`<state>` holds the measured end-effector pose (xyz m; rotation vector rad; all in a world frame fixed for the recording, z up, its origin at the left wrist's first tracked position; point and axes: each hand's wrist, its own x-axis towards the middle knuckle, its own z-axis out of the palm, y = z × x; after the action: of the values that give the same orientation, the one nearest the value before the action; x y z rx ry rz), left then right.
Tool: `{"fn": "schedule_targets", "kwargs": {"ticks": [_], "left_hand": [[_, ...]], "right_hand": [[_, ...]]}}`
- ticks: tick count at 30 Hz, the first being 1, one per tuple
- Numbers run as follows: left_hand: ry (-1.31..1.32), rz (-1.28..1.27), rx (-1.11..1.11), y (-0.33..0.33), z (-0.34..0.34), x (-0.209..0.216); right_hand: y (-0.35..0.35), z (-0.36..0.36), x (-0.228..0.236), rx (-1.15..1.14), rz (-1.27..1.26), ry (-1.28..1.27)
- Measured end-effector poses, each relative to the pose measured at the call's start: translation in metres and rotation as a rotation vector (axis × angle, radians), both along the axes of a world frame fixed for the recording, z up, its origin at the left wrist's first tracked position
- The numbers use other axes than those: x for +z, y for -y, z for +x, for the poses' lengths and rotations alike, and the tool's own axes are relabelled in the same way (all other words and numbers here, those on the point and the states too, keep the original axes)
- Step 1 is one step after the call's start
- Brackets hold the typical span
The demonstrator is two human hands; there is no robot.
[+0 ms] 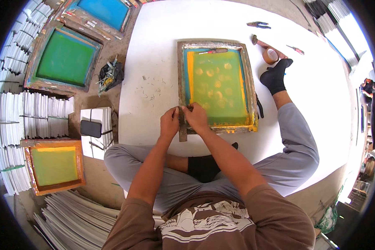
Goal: The person sits on the floor and scrapes residue from the surface of a green screen printing frame using a utility knife and pliers. They remove debris from the frame edges and the surrounding floor, placing the waste into a black plastic bag.
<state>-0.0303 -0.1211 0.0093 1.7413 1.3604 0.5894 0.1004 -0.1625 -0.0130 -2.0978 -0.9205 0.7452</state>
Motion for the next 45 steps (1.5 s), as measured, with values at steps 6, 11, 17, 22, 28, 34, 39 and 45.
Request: {"fn": "schedule_targets", "kwargs": {"ticks": [6, 11, 17, 22, 28, 34, 39, 45], "left_hand": [[0.015, 0.029, -0.014, 0.003, 0.005, -0.004], [-0.063, 0.0, -0.029, 0.004, 0.011, 0.002], [-0.02, 0.073, -0.062, 0.004, 0.005, -0.015], [-0.086, 0.1, -0.07, 0.015, 0.003, -0.013], [-0.261, 0.253, -0.099, 0.016, 0.018, -0.001], [-0.426, 0.547, -0.162, 0.013, 0.018, -0.009], [-0.46, 0.64, -0.222, 0.015, 0.015, -0.014], [-0.5, 0.615, -0.222, 0.018, 0.026, -0.004]], "right_hand": [[0.0, -0.001, -0.021, -0.104, 0.063, -0.053], [0.0, -0.002, -0.025, -0.117, 0.078, 0.032], [-0.002, -0.001, -0.02, -0.064, 0.022, 0.096], [0.001, -0.008, -0.009, -0.071, -0.037, 0.053], [0.009, -0.012, -0.017, -0.012, 0.033, 0.068], [0.003, -0.015, -0.011, -0.008, -0.074, -0.081], [0.007, -0.014, -0.007, 0.012, -0.006, -0.118], [0.009, -0.01, -0.013, -0.012, 0.028, -0.117]]}}
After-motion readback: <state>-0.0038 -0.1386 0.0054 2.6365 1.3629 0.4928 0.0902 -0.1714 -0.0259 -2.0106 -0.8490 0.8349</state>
